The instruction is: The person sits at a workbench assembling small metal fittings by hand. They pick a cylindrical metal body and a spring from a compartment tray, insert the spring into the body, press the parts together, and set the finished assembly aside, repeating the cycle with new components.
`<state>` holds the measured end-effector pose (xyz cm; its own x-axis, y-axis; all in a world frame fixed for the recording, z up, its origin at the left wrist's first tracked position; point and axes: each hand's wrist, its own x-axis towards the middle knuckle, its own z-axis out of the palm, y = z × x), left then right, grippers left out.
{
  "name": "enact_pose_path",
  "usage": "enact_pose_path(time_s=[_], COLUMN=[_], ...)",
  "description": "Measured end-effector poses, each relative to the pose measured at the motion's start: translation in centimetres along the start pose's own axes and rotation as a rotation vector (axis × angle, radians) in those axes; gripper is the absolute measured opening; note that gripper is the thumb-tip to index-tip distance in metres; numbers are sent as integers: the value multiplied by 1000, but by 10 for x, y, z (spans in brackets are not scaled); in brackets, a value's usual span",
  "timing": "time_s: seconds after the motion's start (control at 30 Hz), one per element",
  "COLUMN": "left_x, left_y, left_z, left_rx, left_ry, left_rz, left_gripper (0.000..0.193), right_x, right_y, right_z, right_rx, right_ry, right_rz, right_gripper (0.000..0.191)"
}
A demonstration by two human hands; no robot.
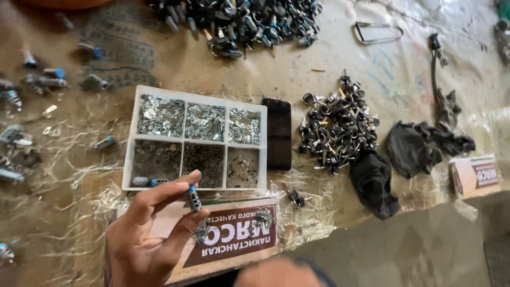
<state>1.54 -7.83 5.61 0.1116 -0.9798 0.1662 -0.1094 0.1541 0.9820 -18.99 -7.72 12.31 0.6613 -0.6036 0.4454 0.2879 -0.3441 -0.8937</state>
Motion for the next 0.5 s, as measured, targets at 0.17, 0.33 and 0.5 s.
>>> enact_pose_path(time_s=[0.17,0.33,0.5], left_x=[19,38,38], left_y=[-5,-20,-34], left_z=[1,12,11], left_rx=[155,316,371], left_ry=[-43,-6,37], left_rz=[14,25,88], left_gripper=[52,45,45], right_x=[25,39,42], right_y=[62,125,110], right_z=[-25,-23,-21], right_rx=[-1143,-1243,-1099], right_ry=[402,136,367], right_rz=[313,562,364], right_gripper=[26,17,8])
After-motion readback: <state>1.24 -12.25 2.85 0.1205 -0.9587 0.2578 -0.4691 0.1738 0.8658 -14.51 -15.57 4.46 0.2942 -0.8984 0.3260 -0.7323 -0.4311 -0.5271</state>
